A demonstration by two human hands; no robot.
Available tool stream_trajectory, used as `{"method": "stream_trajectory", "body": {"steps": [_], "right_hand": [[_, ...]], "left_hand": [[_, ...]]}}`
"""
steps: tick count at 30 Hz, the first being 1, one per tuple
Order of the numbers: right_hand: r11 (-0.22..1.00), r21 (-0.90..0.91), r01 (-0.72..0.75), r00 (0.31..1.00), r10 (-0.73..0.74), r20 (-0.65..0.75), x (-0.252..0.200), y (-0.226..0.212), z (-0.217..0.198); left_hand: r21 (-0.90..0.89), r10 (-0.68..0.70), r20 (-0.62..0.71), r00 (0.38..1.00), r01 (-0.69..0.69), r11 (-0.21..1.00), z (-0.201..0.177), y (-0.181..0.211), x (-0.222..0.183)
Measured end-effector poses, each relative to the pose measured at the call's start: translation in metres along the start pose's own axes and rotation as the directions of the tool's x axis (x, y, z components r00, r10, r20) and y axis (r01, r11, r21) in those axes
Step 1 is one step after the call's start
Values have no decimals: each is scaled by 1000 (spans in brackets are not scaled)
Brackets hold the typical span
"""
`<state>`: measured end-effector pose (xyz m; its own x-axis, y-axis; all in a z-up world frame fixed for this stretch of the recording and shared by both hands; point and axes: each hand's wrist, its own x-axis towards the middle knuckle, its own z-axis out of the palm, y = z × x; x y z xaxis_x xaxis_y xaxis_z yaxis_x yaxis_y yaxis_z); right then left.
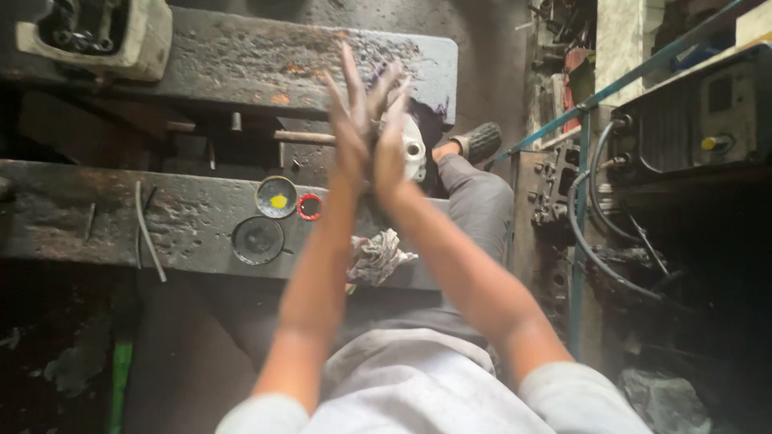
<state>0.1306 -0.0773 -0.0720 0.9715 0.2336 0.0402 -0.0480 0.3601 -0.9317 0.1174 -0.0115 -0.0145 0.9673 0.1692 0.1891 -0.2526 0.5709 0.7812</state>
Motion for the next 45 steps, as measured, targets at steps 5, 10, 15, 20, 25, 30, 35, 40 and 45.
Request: {"method": "stream_trajectory", "body": {"steps": [5, 10, 15, 20, 25, 30, 35, 40, 45], "right_hand": [[988, 44, -150, 978, 155, -138, 0, 4, -5], [942, -154, 298, 850, -336, -405, 110, 7, -14], [996, 36, 78, 959, -85, 272, 54, -79, -15], [969, 5, -246, 836, 210, 507, 21, -100, 8], [992, 45, -118, 863, 79, 500, 26, -80, 13], [993, 34, -110, 851, 77, 519, 21, -82, 4], [984, 149, 101, 772, -172, 612, 22, -97, 2], [997, 34, -68, 992, 64, 108, -4, -68, 23], [975, 117, -190, 981, 193, -21, 19, -51, 11]], "left_hand": [[136, 48, 97, 994, -61, 989, -3, -13, -4], [555, 138, 76, 988, -157, 817, 20, -25, -134], [341, 356, -524, 774, -193, 920, -10, -5, -159], [332, 399, -664, 632, -229, 915, -29, 19, -140], [333, 417, -654, 631, -255, 908, -18, 27, -126], [405, 448, -600, 663, -231, 885, -6, 33, -115], [725, 510, -331, 794, -132, 676, 17, 22, -104], [242, 236, 44, 971, -239, 940, 22, 6, 9], [-28, 20, 83, 996, -18, 999, 18, -5, -21]]}}
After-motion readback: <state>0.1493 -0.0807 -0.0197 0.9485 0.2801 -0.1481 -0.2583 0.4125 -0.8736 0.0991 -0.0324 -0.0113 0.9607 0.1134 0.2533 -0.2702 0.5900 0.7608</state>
